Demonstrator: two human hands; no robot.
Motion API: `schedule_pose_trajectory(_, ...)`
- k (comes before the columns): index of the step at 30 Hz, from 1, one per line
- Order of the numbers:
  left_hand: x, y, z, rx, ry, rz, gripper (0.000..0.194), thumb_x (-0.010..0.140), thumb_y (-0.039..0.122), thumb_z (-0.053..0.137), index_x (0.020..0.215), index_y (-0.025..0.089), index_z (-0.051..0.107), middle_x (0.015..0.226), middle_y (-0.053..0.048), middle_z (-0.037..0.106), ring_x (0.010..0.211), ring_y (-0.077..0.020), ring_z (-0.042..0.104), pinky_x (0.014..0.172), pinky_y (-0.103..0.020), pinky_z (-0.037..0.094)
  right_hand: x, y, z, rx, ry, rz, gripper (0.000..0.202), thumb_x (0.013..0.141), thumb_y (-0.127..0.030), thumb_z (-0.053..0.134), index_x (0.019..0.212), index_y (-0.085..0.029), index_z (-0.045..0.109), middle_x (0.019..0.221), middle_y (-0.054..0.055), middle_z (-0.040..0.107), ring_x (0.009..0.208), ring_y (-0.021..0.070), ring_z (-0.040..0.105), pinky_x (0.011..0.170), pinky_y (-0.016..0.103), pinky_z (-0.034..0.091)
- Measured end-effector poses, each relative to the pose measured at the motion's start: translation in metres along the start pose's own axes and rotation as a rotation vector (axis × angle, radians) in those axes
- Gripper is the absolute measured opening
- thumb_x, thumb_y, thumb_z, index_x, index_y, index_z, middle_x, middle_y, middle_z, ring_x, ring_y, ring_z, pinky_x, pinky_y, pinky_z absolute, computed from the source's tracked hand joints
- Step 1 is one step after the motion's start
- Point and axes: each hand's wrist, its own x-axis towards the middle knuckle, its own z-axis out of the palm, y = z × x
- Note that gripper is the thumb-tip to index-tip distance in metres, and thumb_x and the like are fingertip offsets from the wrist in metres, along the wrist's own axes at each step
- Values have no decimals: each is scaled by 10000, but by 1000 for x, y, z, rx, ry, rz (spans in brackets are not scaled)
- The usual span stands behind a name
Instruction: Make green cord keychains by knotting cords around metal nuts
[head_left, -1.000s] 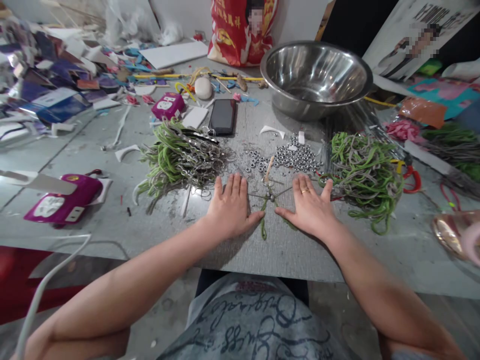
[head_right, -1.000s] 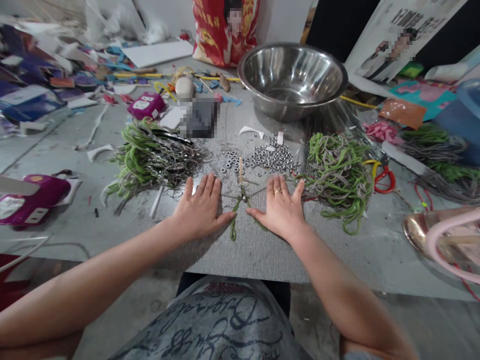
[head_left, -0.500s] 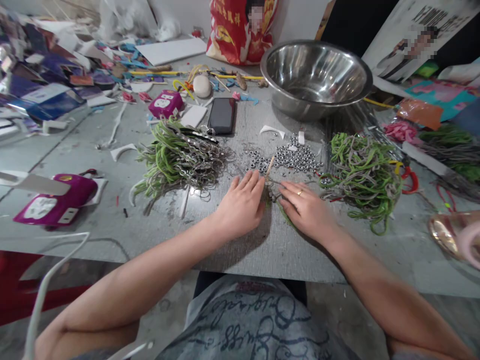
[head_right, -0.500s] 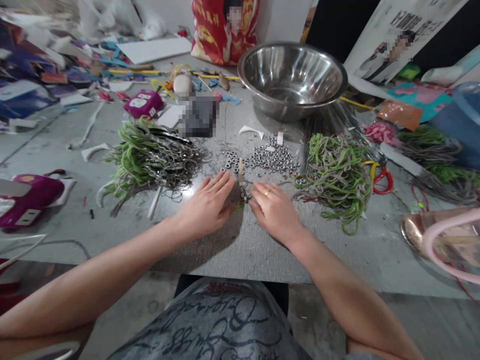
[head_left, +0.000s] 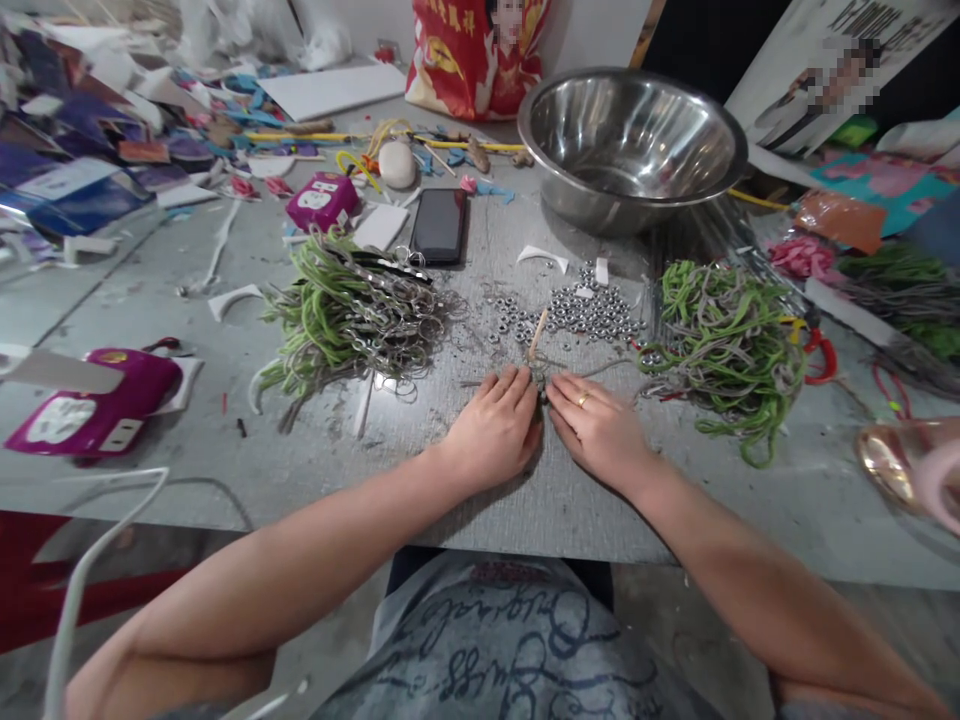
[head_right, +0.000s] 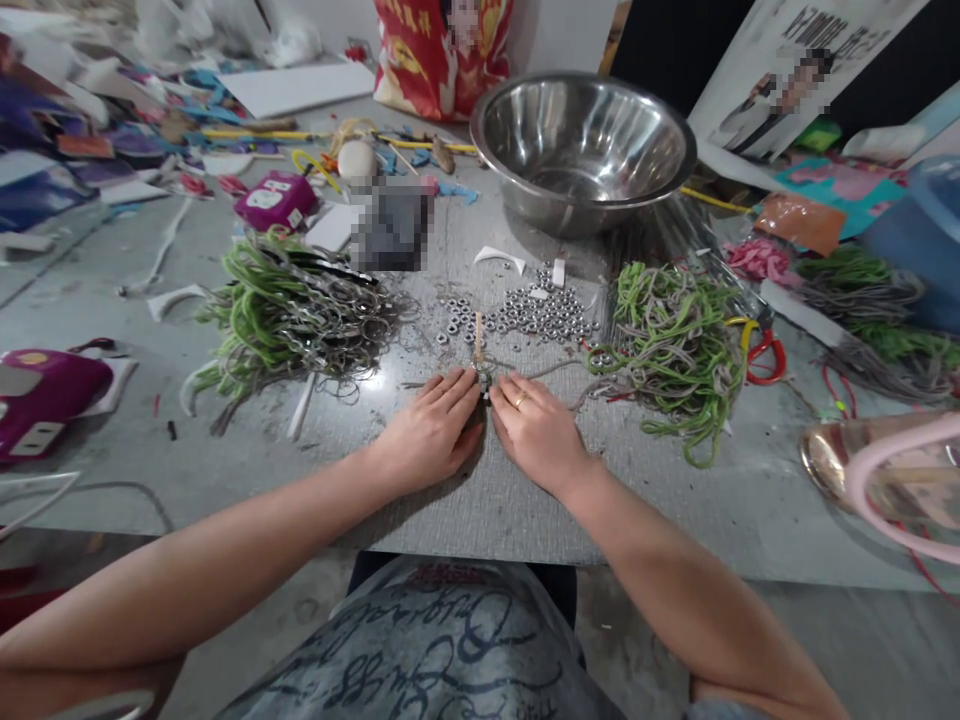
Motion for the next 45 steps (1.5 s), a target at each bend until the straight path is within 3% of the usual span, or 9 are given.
schedule_pose_trajectory(6, -3, 2, 0, -1, -42, 6, 503, 870, 300, 362, 1249, -12, 471, 1338, -224, 458, 1272, -329, 395, 1032, -486, 349, -2, -4, 0, -11, -37, 15, 338, 903, -225, 399, 1066, -81, 659, 1177, 174, 616, 1148, 281, 546, 959, 445, 457)
schedule_pose_trajectory(11, -2, -2, -6, -40, -19, -16, 459, 861, 300, 405, 1232, 40, 476, 1332, -190, 473, 1265, -300, 406, 1016, -445, 377, -1, 7, -4, 159, 18, 52, 326, 918, -241, 382, 1094, -143, 638, 1111, 104, 665, 1077, 213, 590, 957, 397, 464)
schedule_pose_trajectory(15, 1, -11, -11, -90, 45, 31, 307, 881, 193, 364, 1075, 85, 574, 1113, -145, 594, 1066, -245, 525, 918, -388, 440, 3, 14, -3, 229, 76, 70, 295, 910, -200, 397, 1055, -123, 642, 1011, 107, 677, 986, 212, 591, 885, 374, 491)
schedule_pose_trajectory(19, 10, -19, -9, -15, 71, -55, 270, 884, 202, 394, 1044, 131, 600, 1011, -112, 602, 898, -237, 525, 776, -376, 457, 8, 15, 1, 182, 74, 46, 235, 887, -194, 453, 980, -137, 662, 934, 101, 659, 907, 227, 565, 824, 382, 486)
schedule_pose_trajectory(26, 17, -21, -3, 45, 16, -40, 179, 880, 202, 438, 832, 171, 608, 897, -64, 600, 856, -222, 494, 715, -344, 421, 11, 18, 4, 151, 46, 34, 213, 892, -184, 446, 841, -148, 649, 862, 89, 642, 839, 221, 535, 775, 359, 450)
schedule_pose_trajectory(45, 12, -26, -17, 103, -155, -76, 173, 864, 129, 395, 833, 144, 565, 847, -82, 555, 811, -215, 508, 693, -337, 425, 2, 23, 7, -36, 49, 76, 199, 889, -146, 433, 785, -158, 602, 842, 85, 613, 790, 206, 506, 724, 312, 397)
